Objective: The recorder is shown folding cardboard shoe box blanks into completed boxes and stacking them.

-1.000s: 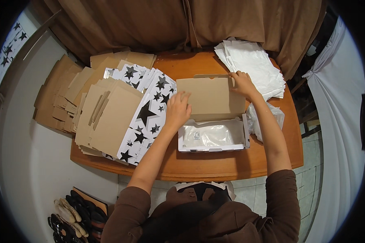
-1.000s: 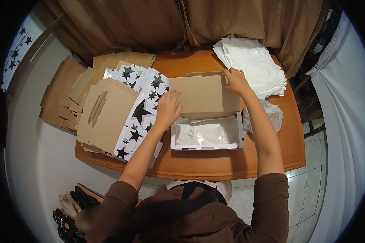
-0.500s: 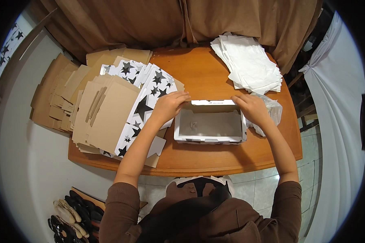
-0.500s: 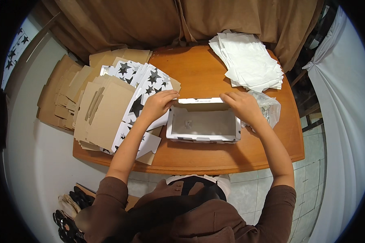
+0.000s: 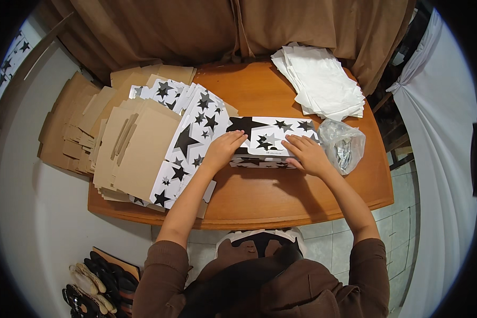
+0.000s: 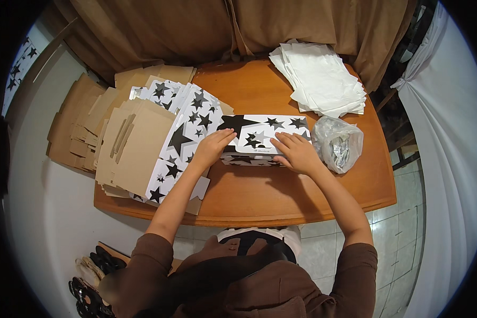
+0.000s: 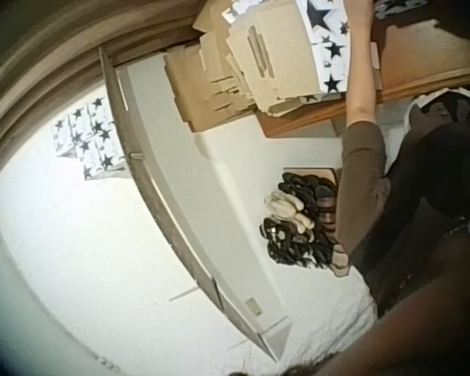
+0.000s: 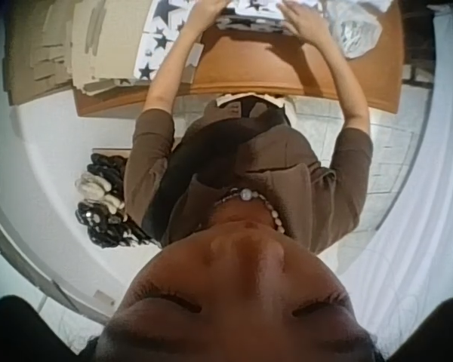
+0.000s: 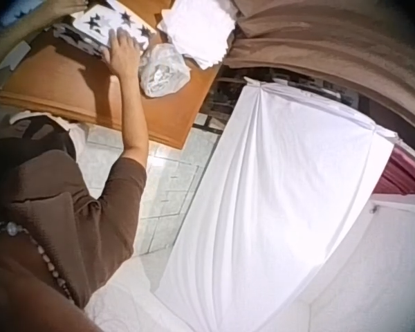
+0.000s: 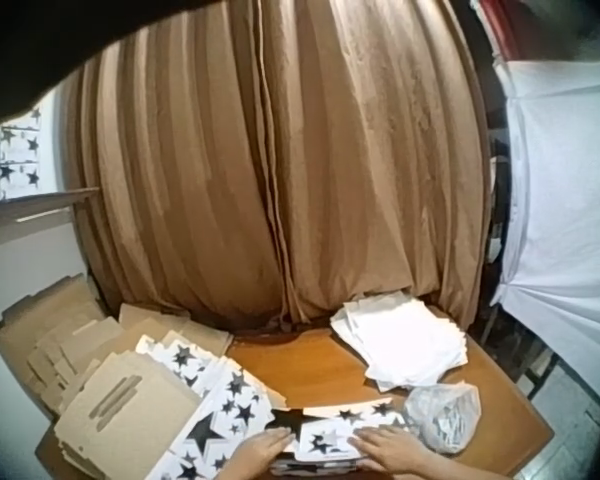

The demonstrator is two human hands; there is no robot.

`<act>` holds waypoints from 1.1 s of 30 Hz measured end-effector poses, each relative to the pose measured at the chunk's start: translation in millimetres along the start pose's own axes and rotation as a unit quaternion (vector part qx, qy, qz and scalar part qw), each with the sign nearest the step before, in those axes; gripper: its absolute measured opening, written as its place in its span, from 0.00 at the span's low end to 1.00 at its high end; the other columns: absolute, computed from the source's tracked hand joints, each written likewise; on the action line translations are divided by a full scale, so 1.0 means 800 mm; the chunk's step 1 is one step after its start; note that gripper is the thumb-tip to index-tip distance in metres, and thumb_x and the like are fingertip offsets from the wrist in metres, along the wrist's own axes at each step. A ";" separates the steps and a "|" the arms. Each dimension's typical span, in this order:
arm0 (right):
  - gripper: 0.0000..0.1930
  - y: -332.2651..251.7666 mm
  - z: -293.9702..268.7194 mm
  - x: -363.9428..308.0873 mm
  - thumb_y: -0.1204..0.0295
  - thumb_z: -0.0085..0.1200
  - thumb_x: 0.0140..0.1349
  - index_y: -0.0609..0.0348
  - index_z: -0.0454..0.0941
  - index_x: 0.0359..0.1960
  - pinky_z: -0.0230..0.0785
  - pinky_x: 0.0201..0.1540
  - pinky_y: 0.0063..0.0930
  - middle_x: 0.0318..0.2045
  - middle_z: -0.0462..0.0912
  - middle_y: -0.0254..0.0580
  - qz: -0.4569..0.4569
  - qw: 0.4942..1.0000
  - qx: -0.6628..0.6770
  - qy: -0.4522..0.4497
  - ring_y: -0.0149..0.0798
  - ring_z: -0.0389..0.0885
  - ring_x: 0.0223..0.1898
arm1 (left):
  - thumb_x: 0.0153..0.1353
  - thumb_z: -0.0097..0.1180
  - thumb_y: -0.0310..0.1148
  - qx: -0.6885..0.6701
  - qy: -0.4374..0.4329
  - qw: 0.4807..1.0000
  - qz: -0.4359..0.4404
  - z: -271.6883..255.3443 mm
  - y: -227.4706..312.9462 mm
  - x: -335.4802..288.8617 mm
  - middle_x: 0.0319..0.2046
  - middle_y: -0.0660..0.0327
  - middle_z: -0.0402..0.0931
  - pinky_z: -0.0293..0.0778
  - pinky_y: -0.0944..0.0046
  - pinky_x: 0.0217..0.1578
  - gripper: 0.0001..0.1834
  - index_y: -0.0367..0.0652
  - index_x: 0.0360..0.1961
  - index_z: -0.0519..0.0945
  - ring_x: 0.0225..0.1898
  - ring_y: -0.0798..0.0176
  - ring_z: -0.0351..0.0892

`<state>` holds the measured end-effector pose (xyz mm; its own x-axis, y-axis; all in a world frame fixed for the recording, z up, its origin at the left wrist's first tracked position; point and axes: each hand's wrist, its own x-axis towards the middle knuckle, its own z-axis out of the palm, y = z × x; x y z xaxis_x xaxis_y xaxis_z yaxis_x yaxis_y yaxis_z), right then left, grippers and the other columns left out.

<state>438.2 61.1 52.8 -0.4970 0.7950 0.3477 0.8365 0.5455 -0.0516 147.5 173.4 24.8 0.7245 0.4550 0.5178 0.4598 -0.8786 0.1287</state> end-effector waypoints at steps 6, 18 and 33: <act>0.21 -0.006 0.013 0.002 0.63 0.51 0.60 0.49 0.69 0.55 0.62 0.56 0.41 0.52 0.72 0.45 0.033 0.999 -0.005 0.012 0.47 0.70 0.54 | 0.53 0.49 0.19 0.005 -0.013 1.000 -0.003 0.004 0.003 -0.006 0.50 0.58 0.74 0.70 0.59 0.54 0.21 0.43 0.50 0.75 0.53 0.56 0.73; 0.19 -0.061 0.073 -0.016 0.65 0.57 0.48 0.54 0.76 0.44 0.57 0.48 0.37 0.49 0.70 0.37 0.059 0.977 -0.154 0.137 0.40 0.66 0.49 | 0.51 0.48 0.20 0.006 -0.020 1.000 -0.010 0.009 0.003 -0.006 0.53 0.58 0.73 0.67 0.59 0.56 0.24 0.45 0.52 0.73 0.55 0.57 0.71; 0.12 -0.065 0.106 -0.039 0.68 0.49 0.52 0.53 0.76 0.38 0.61 0.42 0.31 0.35 0.75 0.34 0.016 0.988 -0.130 0.085 0.35 0.72 0.38 | 0.48 0.50 0.17 -0.011 0.007 1.000 -0.016 0.006 0.005 -0.004 0.50 0.58 0.74 0.69 0.59 0.55 0.25 0.44 0.50 0.75 0.52 0.57 0.74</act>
<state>390.3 30.2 -34.9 -0.4424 0.7427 0.5027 0.8930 0.4168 0.1701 149.9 169.0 19.5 0.7025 0.4808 0.5247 0.4705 -0.8670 0.1645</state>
